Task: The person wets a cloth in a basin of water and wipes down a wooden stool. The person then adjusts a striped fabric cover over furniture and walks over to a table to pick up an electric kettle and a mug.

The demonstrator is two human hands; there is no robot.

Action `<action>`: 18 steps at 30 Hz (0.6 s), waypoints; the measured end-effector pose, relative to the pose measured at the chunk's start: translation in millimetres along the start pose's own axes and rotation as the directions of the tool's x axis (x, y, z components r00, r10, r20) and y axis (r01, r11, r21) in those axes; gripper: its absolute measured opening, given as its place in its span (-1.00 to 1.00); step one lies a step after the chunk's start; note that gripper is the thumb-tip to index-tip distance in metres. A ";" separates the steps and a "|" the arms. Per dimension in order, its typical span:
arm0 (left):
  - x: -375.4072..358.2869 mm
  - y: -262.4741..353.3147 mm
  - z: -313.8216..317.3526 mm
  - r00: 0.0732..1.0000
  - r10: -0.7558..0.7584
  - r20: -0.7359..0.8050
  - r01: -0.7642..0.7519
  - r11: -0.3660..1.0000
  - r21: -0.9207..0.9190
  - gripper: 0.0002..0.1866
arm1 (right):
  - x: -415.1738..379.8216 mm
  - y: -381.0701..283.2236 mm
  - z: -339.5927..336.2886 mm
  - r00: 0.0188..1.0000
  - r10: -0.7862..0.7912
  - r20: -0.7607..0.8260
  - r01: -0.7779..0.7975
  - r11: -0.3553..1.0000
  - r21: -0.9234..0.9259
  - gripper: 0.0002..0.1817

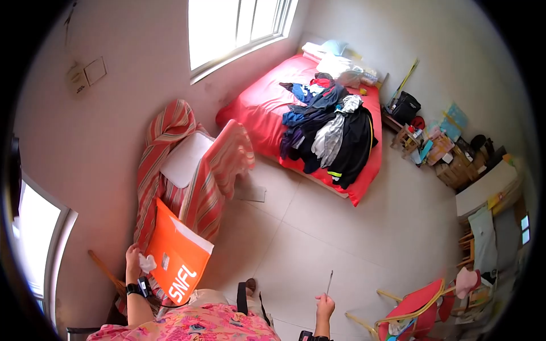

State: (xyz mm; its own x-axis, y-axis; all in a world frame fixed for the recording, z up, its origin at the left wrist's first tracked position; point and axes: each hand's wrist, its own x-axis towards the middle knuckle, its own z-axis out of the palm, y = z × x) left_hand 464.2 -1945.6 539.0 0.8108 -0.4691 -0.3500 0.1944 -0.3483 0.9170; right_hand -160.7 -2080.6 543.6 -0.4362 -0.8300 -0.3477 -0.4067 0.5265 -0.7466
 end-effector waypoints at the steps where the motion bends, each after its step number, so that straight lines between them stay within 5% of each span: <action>1: 11.9 -2.3 28.6 1.000 0.002 -0.015 -0.002 1.000 -0.007 -0.63 | 17.6 -7.8 -7.4 1.000 -0.015 0.015 0.015 1.000 0.013 -0.63; 9: 3.7 112.0 185.9 0.999 -0.004 0.043 -0.002 0.991 0.134 -0.59 | 140.9 -129.6 2.3 0.977 -0.063 0.202 0.025 0.983 0.184 -0.60; 14: 86.5 90.7 263.5 1.000 0.014 0.011 -0.014 1.000 -0.012 -0.64 | 247.2 -221.5 85.0 0.840 -0.337 0.426 0.343 0.937 0.066 -0.62; 18: 121.3 103.8 322.4 0.996 -0.063 -0.065 0.057 0.995 -0.081 -0.63 | 306.6 -288.2 135.6 0.738 -0.324 0.592 0.420 0.907 -0.028 -0.63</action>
State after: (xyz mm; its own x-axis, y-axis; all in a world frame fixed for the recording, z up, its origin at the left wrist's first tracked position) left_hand 404.8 -2300.4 530.1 0.8310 -0.3929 -0.3937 0.2846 -0.3078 0.9079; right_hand -68.3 -2511.7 575.2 0.2845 -0.8924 -0.3504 -0.5748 0.1337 -0.8073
